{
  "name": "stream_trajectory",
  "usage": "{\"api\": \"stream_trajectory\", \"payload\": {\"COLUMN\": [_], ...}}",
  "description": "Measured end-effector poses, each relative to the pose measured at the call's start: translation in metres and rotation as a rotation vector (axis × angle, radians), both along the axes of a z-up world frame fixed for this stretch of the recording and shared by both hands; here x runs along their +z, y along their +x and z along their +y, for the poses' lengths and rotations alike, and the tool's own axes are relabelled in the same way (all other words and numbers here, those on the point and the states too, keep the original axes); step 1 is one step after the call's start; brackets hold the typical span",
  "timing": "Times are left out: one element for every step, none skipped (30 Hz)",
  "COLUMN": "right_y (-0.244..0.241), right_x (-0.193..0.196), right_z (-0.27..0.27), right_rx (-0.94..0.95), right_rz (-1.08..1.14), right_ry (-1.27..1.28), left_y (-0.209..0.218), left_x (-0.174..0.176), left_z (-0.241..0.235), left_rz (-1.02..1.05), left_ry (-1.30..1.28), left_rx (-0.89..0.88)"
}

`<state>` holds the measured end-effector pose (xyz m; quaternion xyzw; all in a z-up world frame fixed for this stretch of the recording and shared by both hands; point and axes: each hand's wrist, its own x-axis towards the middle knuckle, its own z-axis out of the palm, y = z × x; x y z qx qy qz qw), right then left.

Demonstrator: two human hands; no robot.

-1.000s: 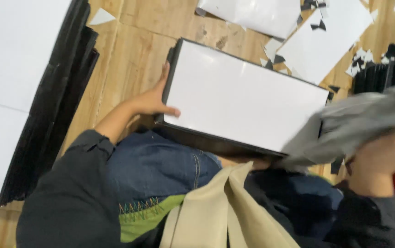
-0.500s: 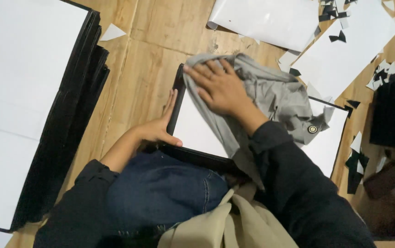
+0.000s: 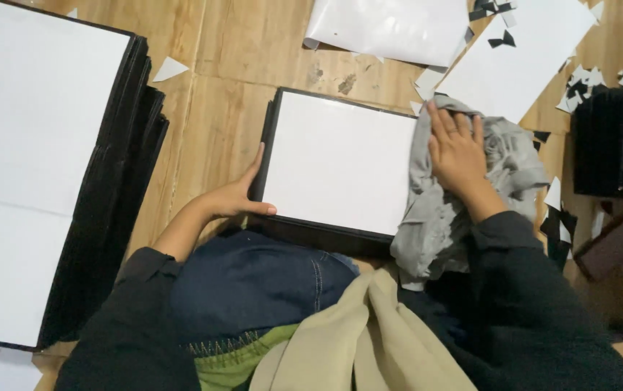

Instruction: The person places a white sheet of paper onto a black rectangular board, smooths it down, and wipes the surface with a gray cloth. They then flip the board over to reveal a brown back with white strips, repeat the process with another sheet, and stack the finished boards.

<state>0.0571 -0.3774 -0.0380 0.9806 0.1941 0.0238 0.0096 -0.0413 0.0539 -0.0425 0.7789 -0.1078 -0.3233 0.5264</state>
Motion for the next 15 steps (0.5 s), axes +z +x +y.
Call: {"api": "stream_trajectory", "payload": {"right_y": [-0.002, -0.005, -0.001, -0.014, -0.015, -0.016, -0.016, -0.016, -0.029, -0.019, -0.018, -0.018, -0.022, -0.024, -0.021], "right_x": [-0.002, -0.004, -0.002, 0.02, 0.039, 0.058, 0.066, 0.073, 0.078, 0.078, 0.076, 0.074, 0.1, 0.125, 0.149], "right_z": [-0.023, -0.045, -0.07, -0.089, -0.098, -0.106, -0.128, -0.151, -0.18, -0.213, -0.249, -0.287, -0.273, -0.26, -0.245], "right_rx": [-0.012, -0.065, -0.112, -0.117, -0.254, -0.388, -0.383, -0.55, -0.736, -0.754, -0.644, -0.52, -0.556, -0.752, -0.926], "right_rz": [0.0, 0.022, 0.036, 0.026, 0.119, 0.214, 0.199, 0.021, -0.149, -0.153, -0.37, -0.573, -0.568, -0.157, 0.267], "right_ry": [-0.003, 0.048, 0.093, 0.084, 0.145, 0.208, 0.215, 0.204, 0.184, 0.184, 0.04, -0.11, -0.132, -0.327, -0.505], "left_y": [-0.002, -0.003, -0.002, -0.003, -0.001, 0.0, -0.001, -0.001, -0.002, -0.005, -0.007, -0.008, -0.008, -0.007, -0.009], "left_x": [0.006, 0.012, 0.017, 0.023, 0.032, 0.042, 0.042, 0.041, 0.037, 0.037, 0.036, 0.036, 0.037, 0.037, 0.035], "left_z": [0.0, -0.001, -0.003, -0.011, -0.011, -0.01, -0.007, -0.005, -0.009, -0.007, -0.007, -0.008, -0.008, -0.007, -0.006], "left_rz": [0.0, 0.009, 0.009, 0.0, 0.06, 0.121, 0.104, 0.05, 0.01, 0.008, -0.004, -0.016, -0.011, -0.028, -0.048], "left_ry": [-0.003, 0.019, 0.035, 0.025, 0.062, 0.097, 0.101, 0.071, 0.037, 0.037, 0.049, 0.061, 0.051, 0.121, 0.187], "left_rx": [-0.012, 0.008, 0.034, 0.028, 0.025, 0.023, 0.026, 0.02, -0.009, -0.028, 0.022, 0.071, 0.03, 0.039, 0.054]}}
